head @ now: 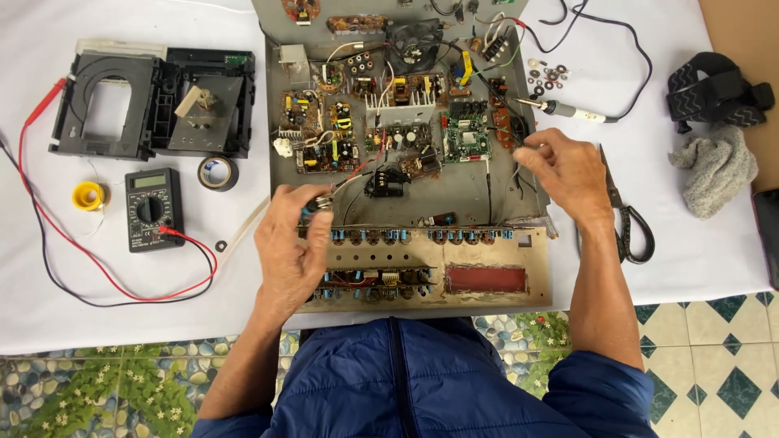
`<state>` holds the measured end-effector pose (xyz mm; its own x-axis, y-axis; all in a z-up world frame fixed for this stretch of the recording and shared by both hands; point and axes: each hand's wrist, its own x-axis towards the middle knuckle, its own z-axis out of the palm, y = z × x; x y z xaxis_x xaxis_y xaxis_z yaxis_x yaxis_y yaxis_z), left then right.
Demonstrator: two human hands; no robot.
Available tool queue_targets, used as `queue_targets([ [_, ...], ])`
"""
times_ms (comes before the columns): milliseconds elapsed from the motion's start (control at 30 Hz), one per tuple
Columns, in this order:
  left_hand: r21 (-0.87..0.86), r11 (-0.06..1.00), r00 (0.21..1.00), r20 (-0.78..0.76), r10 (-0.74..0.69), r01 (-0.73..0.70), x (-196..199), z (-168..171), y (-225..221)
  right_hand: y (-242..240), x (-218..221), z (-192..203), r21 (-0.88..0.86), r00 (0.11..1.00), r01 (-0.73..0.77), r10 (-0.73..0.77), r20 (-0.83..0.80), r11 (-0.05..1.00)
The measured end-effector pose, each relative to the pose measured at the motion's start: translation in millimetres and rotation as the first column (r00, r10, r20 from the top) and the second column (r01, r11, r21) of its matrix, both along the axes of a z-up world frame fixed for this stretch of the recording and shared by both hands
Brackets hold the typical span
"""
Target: Inspecting and manipulating internal wires and components of an electronic device, using a lighter to heat a component.
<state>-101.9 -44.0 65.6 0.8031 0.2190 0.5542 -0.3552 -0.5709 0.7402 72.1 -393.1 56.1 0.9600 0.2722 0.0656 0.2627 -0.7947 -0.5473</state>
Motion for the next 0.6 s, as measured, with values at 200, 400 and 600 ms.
queue_targets([
  [200,0.02,0.997,0.997,-0.018,-0.077,0.077,10,-5,7,5,0,-15,0.082,0.986,-0.015,0.029,-0.164,0.997],
  [400,0.017,0.991,0.991,-0.041,-0.129,0.129,16,-9,4,-1,10,-33,0.441,0.972,0.055,0.054,-0.23,0.896],
  [600,0.016,0.991,0.99,-0.054,-0.13,0.131,18,-5,6,-10,26,-51,0.486,0.98,0.069,0.033,-0.197,0.871],
])
